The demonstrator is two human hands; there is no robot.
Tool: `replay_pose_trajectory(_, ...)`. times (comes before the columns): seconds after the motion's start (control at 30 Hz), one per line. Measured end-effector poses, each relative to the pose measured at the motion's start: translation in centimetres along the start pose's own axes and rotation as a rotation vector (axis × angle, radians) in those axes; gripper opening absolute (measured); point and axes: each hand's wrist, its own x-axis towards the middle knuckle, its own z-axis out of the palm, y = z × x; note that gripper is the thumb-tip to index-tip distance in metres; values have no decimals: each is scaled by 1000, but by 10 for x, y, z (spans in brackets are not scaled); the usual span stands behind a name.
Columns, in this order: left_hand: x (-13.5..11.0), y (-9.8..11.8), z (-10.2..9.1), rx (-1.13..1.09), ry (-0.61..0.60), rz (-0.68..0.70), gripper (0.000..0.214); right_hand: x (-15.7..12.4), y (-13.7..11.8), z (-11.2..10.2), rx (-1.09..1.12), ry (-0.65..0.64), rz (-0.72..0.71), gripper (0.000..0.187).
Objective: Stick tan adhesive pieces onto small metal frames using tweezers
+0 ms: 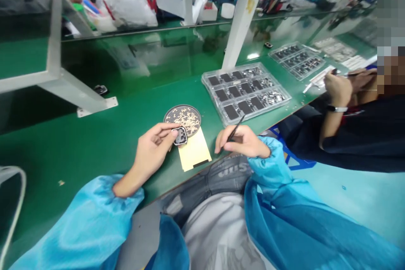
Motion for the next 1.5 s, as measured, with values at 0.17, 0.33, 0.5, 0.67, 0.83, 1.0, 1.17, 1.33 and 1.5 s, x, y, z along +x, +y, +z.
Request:
replay_pose_trajectory(0.17,2,-6,2,-82,-2,32,45,7,-25,-102,-367,612,-61,20)
replay_pose_trajectory(0.33,4,-6,1,111,47,56,42,62,-25,-193,-1137,834,465,13)
replay_pose_trajectory(0.5,7,-6,-3,100,56,40,31,99,-24,-213,-1327,782,834,47)
replay_pose_trajectory(0.67,8,-3,-2,5,84,-5,39,107,-30,-213,-1356,744,918,53)
replay_pose_trajectory(0.83,6,2,-2,-71,64,-57,42,95,-27,-214,-1282,816,798,32)
replay_pose_trajectory(1.0,4,7,-1,-177,-24,-259,43,71,-29,-176,-1037,923,421,16)
replay_pose_trajectory(1.17,2,6,1,-206,-66,-324,43,51,-37,-75,-481,684,144,28)
replay_pose_trajectory(1.33,0,9,2,-181,-70,-271,36,39,-29,15,-152,313,314,33)
replay_pose_trajectory(1.5,1,6,3,-154,-55,-176,34,42,-8,52,-57,135,450,37)
